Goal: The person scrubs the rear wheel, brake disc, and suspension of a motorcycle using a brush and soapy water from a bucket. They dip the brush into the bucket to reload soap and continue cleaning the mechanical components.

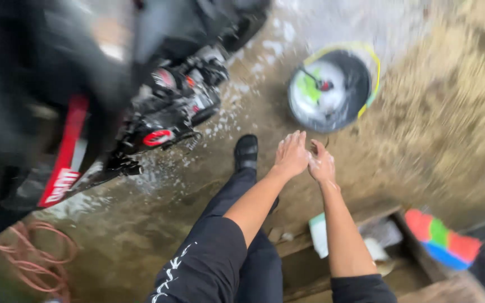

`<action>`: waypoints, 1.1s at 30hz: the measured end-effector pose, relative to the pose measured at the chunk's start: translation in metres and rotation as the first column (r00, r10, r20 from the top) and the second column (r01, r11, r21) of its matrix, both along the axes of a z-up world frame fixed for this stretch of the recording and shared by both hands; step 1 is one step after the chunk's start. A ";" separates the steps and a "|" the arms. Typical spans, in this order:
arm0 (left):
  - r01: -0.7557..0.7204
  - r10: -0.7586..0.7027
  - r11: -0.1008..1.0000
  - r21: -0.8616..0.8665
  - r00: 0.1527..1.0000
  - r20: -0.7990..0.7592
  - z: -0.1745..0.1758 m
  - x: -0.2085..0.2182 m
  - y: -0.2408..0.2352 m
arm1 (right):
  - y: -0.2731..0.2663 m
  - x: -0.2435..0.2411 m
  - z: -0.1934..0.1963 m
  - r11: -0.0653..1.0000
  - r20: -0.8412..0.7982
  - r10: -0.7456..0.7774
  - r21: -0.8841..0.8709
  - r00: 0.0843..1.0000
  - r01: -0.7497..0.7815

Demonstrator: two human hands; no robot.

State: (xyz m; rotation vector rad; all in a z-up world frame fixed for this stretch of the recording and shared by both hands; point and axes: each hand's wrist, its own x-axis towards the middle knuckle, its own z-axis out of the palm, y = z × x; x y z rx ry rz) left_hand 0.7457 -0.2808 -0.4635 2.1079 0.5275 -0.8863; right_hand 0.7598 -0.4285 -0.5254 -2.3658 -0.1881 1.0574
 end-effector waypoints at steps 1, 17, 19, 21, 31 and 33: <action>-0.031 0.029 0.999 0.032 0.997 0.065 0.003 0.009 0.010 | 0.022 0.024 0.009 1.000 0.001 -0.005 -0.010 1.000 0.005; -0.256 0.252 0.967 0.003 0.945 -0.207 -0.018 0.071 0.064 | 0.114 0.177 0.013 0.812 -0.249 0.568 0.013 0.784 -0.584; -0.383 0.381 0.923 0.033 0.902 -0.205 -0.002 0.082 0.057 | 0.109 0.203 0.010 0.744 -0.259 0.651 0.035 0.713 -0.667; -0.494 0.498 0.866 0.073 0.843 -0.201 0.001 0.093 0.052 | 0.112 0.223 0.003 0.673 -0.266 0.724 0.066 0.637 -0.737; -0.838 0.832 0.546 0.007 0.541 -0.122 0.004 0.166 -0.023 | 0.069 0.301 -0.038 0.489 -0.225 0.851 0.007 0.475 -0.872; -0.885 0.881 0.465 -0.010 0.464 -0.095 0.010 0.165 -0.028 | 0.072 0.298 -0.032 0.442 -0.228 0.874 0.004 0.430 -0.897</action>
